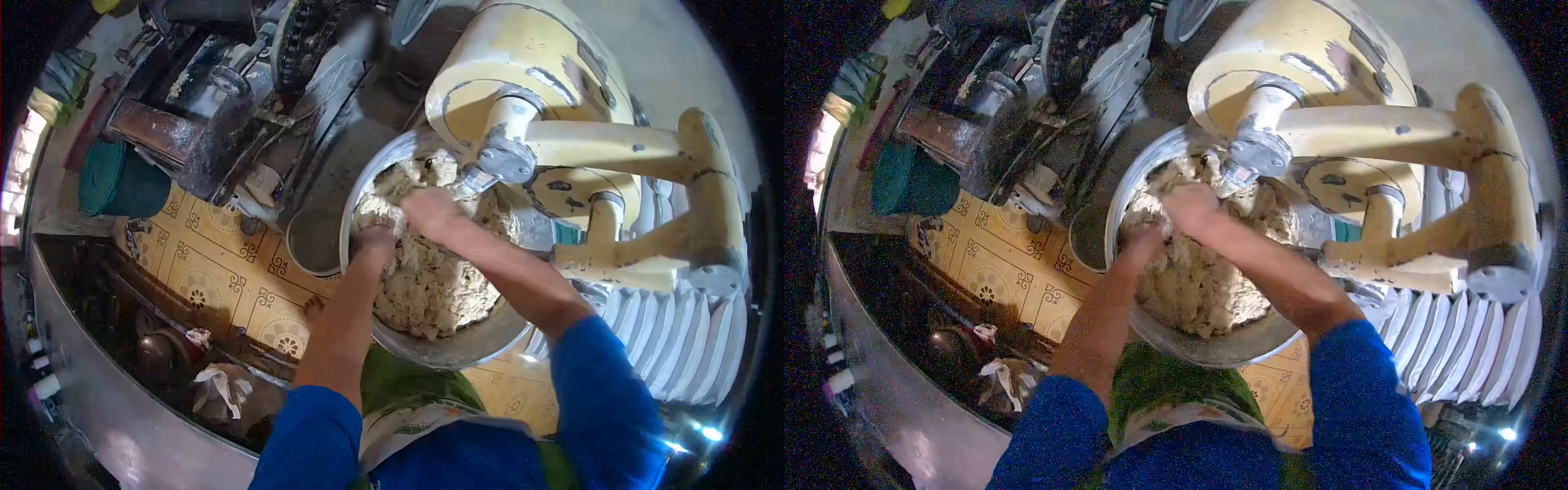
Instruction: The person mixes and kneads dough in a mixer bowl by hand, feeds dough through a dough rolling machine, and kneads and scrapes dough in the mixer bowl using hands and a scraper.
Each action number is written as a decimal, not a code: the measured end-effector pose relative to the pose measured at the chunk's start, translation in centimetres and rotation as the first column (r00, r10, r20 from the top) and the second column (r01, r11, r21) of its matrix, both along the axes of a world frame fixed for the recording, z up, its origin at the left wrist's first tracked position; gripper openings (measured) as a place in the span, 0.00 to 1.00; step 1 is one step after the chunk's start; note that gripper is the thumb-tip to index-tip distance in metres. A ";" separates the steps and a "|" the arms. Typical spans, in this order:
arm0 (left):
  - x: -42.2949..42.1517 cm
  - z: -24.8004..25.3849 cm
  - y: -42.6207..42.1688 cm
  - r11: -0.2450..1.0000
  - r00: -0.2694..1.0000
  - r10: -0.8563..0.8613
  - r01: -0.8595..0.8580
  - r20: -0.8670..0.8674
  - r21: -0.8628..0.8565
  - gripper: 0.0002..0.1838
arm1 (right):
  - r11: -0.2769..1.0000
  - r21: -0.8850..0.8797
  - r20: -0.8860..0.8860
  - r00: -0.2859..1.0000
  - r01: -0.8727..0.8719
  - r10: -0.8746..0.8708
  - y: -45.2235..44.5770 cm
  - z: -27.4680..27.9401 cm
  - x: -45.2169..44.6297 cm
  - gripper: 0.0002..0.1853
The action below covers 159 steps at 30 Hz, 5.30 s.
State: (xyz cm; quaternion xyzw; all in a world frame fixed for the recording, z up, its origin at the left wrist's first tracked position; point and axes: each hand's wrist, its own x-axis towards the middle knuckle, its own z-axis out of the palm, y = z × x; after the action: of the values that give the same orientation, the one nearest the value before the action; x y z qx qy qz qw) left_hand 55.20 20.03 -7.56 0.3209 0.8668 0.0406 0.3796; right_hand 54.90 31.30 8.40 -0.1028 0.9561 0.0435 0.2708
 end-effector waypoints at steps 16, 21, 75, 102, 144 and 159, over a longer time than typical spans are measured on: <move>4.7 4.0 0.8 0.910 0.979 0.199 -0.198 0.035 0.365 0.39 | 0.983 -0.185 -0.147 0.989 0.006 -0.033 -1.2 -11.8 -6.2 0.10; 4.7 -2.2 3.3 0.981 0.975 0.152 -0.130 -0.160 0.142 0.39 | 0.997 0.066 0.153 0.987 0.046 -0.056 -1.9 -10.4 -7.2 0.12; 4.9 10.4 -1.5 0.926 0.948 -0.316 0.297 -0.046 -0.233 0.27 | 0.985 -0.013 0.251 0.954 0.172 -0.164 3.5 -4.4 3.9 0.21; 21.2 -8.1 10.8 0.655 0.988 -0.110 -0.012 0.111 0.756 0.38 | 0.822 0.005 0.103 0.817 0.570 -0.567 16.6 3.0 30.9 0.15; 20.0 -0.6 13.8 0.967 0.927 -0.249 0.256 0.280 0.010 0.40 | 0.988 0.074 0.181 0.973 0.133 -0.145 19.3 -8.7 26.7 0.09; 22.2 0.7 10.9 0.947 0.954 -0.264 0.227 0.145 0.228 0.20 | 0.983 0.017 0.132 0.974 0.182 -0.182 19.1 -4.4 29.1 0.08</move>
State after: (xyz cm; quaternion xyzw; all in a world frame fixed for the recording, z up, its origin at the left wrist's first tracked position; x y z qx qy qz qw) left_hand 77.35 30.95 -6.87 0.4598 0.7744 0.1115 0.4201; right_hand 84.00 50.43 4.01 -0.0168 0.9412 0.0141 0.3371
